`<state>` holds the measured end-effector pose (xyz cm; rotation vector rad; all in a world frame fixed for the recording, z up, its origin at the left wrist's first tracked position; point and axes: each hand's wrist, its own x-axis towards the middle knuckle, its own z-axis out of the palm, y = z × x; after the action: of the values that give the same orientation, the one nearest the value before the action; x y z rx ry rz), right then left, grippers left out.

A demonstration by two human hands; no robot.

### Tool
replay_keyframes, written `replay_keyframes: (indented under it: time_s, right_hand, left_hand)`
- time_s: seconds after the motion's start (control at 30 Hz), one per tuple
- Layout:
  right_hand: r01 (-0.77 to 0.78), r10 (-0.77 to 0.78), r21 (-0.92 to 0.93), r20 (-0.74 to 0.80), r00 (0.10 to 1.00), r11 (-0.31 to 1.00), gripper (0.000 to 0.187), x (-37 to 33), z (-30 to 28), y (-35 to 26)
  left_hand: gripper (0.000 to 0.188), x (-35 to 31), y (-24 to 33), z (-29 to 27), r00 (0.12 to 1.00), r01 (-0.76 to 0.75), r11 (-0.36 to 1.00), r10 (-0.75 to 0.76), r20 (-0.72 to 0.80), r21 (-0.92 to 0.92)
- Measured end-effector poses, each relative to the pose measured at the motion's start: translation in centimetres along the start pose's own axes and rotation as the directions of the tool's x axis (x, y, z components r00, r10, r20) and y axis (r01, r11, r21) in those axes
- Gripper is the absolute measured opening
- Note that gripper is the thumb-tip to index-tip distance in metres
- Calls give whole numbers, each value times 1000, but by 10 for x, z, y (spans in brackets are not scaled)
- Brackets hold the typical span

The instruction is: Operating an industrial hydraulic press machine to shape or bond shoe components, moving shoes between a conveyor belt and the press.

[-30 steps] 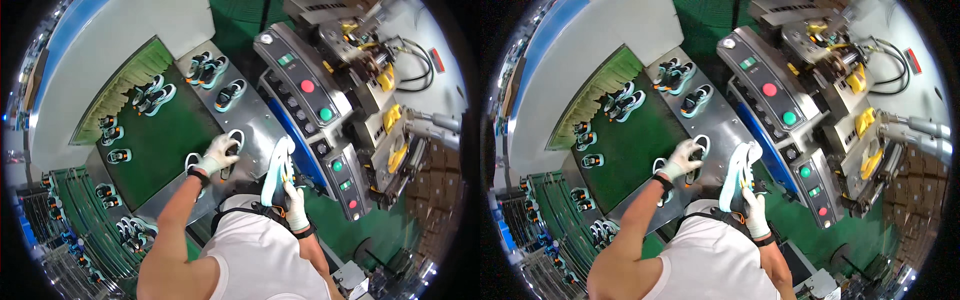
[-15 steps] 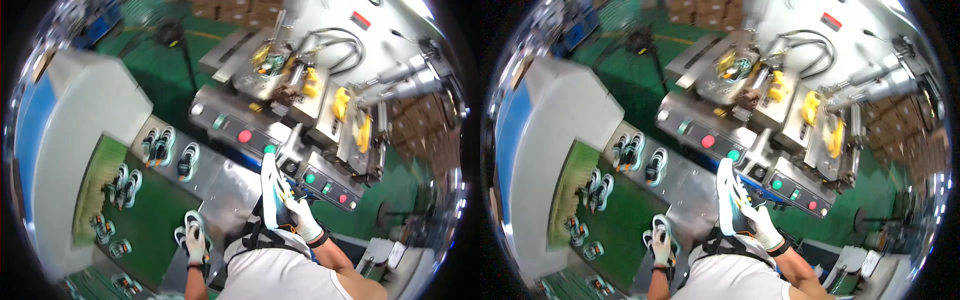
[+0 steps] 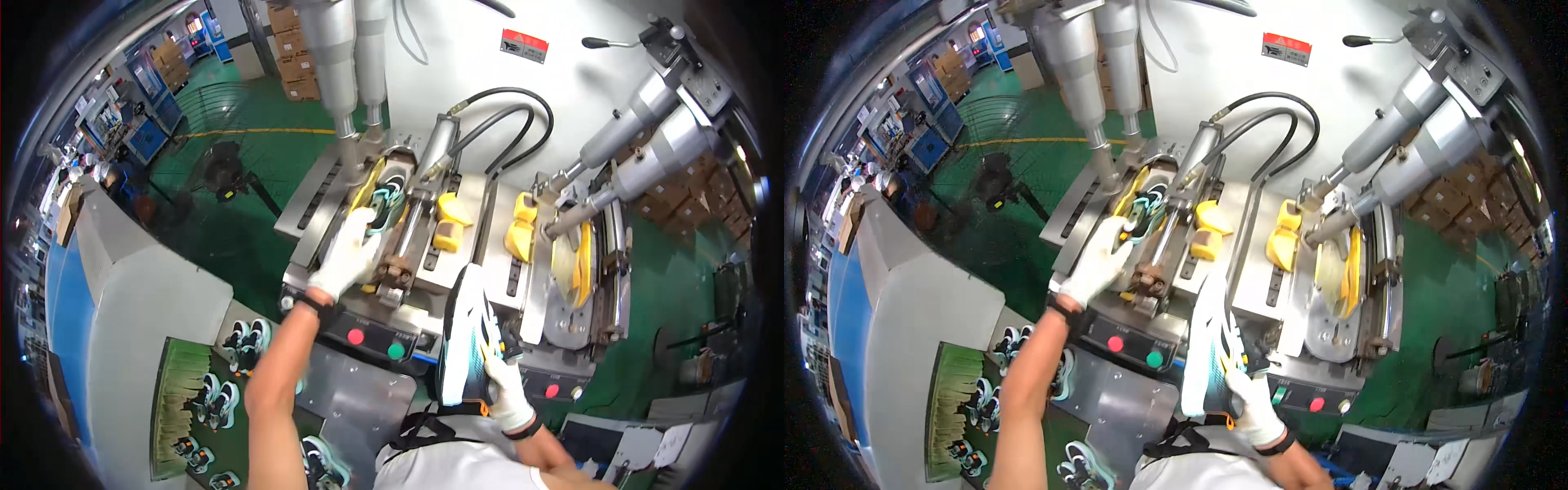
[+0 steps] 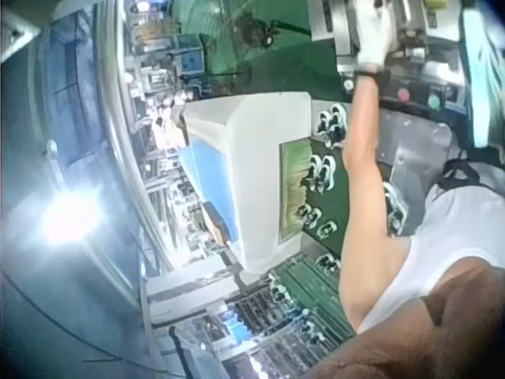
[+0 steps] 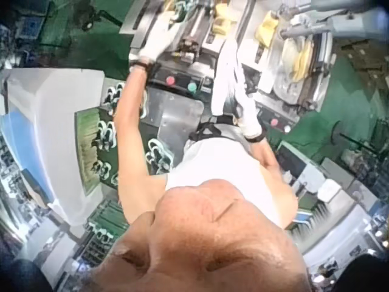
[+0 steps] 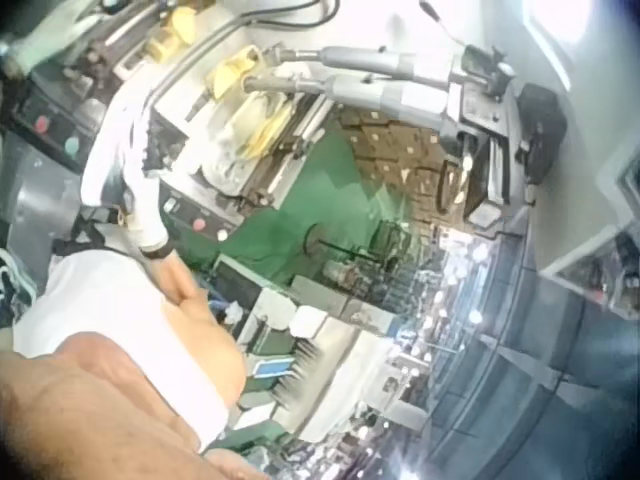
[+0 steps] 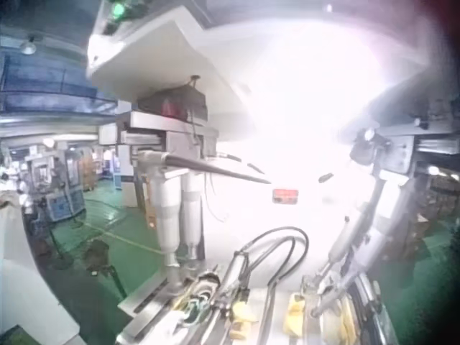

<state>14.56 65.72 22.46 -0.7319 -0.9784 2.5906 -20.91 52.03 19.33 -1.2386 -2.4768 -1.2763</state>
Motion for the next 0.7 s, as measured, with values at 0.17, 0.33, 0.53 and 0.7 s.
replay_keyframes:
  time_s: [0.17, 0.33, 0.53, 0.7]
  right_hand:
    - [167, -176, -74, -137, 975, 983, 75, -4, -34, -18]
    - [151, -191, -237, -156, 969, 960, 84, -3, -69, -27]
    - [47, -66, -169, -109, 992, 984, 71, 28, -28, -50]
    - [61, -36, -146, 168, 985, 987, 50, 133, 43, -29]
  left_hand:
    - [75, 123, -87, 77, 902, 351, 888, -406, 148, 297]
    - [63, 155, -114, 112, 867, 317, 794, -464, 181, 519]
    - [50, 152, -55, 26, 921, 330, 867, -383, 75, 372]
    - [45, 30, 15, -71, 951, 251, 963, -226, -210, 98]
